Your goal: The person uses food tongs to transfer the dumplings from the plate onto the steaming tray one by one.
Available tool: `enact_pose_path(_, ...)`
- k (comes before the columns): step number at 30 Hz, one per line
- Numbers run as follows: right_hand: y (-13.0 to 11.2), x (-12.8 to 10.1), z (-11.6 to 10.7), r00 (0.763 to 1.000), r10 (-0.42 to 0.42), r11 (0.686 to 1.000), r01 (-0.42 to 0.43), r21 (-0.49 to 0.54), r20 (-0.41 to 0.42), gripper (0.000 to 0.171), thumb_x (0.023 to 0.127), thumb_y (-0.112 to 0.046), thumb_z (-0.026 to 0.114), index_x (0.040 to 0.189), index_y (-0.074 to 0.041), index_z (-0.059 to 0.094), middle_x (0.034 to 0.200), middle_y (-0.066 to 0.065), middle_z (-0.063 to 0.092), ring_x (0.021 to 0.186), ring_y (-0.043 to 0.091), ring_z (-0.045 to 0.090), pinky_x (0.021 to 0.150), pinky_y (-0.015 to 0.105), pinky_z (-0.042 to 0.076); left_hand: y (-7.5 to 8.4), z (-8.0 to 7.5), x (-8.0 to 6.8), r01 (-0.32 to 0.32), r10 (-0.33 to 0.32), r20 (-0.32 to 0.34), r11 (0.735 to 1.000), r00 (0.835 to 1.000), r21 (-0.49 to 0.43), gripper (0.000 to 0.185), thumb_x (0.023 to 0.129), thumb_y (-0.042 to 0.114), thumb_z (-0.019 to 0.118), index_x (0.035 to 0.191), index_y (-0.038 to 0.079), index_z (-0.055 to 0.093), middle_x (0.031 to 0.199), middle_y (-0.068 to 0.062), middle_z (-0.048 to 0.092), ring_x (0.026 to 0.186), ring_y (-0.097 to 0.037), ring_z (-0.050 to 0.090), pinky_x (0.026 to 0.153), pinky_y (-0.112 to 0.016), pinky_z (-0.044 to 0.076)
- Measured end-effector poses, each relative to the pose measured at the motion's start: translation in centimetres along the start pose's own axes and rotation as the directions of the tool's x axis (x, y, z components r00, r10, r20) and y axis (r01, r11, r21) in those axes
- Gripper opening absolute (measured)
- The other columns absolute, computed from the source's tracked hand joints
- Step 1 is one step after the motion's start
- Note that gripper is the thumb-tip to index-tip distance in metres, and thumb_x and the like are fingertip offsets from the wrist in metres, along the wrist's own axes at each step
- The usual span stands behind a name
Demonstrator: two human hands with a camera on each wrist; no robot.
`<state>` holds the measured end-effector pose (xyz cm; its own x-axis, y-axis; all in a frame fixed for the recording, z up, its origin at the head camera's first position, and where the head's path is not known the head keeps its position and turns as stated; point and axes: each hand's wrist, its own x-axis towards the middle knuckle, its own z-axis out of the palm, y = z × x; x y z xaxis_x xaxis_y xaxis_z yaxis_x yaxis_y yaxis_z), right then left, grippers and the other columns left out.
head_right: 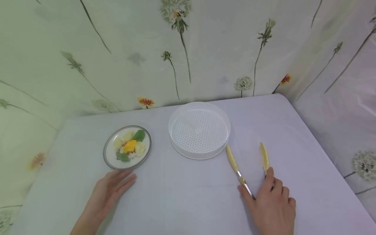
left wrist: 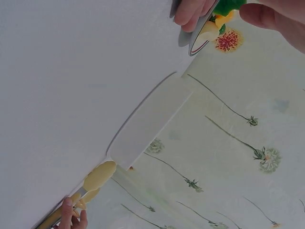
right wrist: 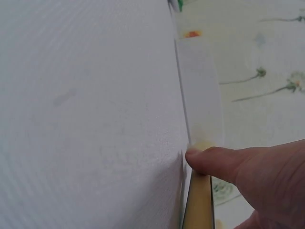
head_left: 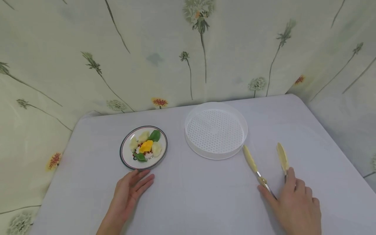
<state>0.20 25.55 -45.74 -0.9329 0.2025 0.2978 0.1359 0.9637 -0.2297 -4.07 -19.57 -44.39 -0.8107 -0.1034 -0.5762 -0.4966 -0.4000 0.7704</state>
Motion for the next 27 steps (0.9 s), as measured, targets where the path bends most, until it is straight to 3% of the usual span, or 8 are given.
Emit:
enact_pose_path(3,0.0,0.2,-0.1,1.000,0.018,1.000,-0.018,0.009,0.025,0.113,0.080,-0.055,0.088,0.150,0.018,0.039,0.099,0.045,0.061,0.077,0.061,0.061,0.052,0.069,0.045,0.0,-0.1,0.0,-0.003,0.003,0.005,1.000,1.000,0.020,0.040,0.116,0.028,0.042,0.148,0.005,0.038,0.153,-0.018,0.062,0.121,-0.023,0.075,0.113,-0.040,0.062)
enact_pose_path(8,0.2,0.8,-0.6,0.976,0.125,0.991,-0.131,0.022,0.177,0.124,0.081,-0.060,0.086,0.155,0.021,0.028,0.108,0.049,0.058,0.088,0.064,0.062,0.060,0.073,0.050,0.0,-0.2,-0.1,0.003,-0.003,0.005,0.999,1.000,0.037,0.038,0.115,0.027,0.041,0.146,0.005,0.040,0.150,-0.016,0.066,0.121,-0.022,0.076,0.112,-0.039,0.063)
enact_pose_path(14,-0.1,1.1,-0.9,0.939,0.245,0.964,-0.263,0.045,0.240,0.116,0.078,-0.057,0.089,0.152,0.016,0.036,0.121,0.042,0.053,0.093,0.060,0.062,0.063,0.072,0.055,0.1,-0.2,-0.1,0.009,-0.009,0.000,0.999,1.000,0.045,0.037,0.115,0.029,0.041,0.144,0.007,0.041,0.149,-0.015,0.066,0.120,-0.022,0.076,0.111,-0.039,0.063)
enact_pose_path(18,-0.2,1.2,-1.1,0.934,0.263,0.955,-0.287,0.073,0.241,0.110,0.077,-0.055,0.090,0.148,0.014,0.041,0.121,0.039,0.052,0.090,0.059,0.063,0.067,0.071,0.055,0.1,-0.2,-0.2,0.015,-0.015,-0.001,0.999,1.000,0.041,0.037,0.115,0.029,0.041,0.144,0.007,0.040,0.150,-0.016,0.066,0.120,-0.022,0.076,0.112,-0.039,0.063)
enact_pose_path(22,-0.1,1.2,-1.3,0.952,0.237,0.957,-0.263,0.121,0.193,0.101,0.077,-0.045,0.092,0.142,0.015,0.044,0.117,0.037,0.051,0.083,0.057,0.063,0.069,0.070,0.055,0.1,-0.2,-0.2,0.022,-0.022,0.002,0.999,1.000,0.034,0.038,0.115,0.030,0.042,0.146,0.007,0.040,0.149,-0.015,0.067,0.120,-0.022,0.076,0.112,-0.038,0.063)
enact_pose_path(27,-0.1,1.2,-1.7,0.967,0.209,0.956,-0.233,0.177,0.144,0.098,0.076,-0.042,0.093,0.141,0.013,0.047,0.118,0.033,0.052,0.085,0.054,0.064,0.070,0.067,0.055,0.1,-0.3,-0.2,0.023,-0.023,0.008,1.000,1.000,0.021,0.038,0.115,0.030,0.042,0.145,0.007,0.040,0.147,-0.014,0.068,0.121,-0.022,0.076,0.113,-0.038,0.062)
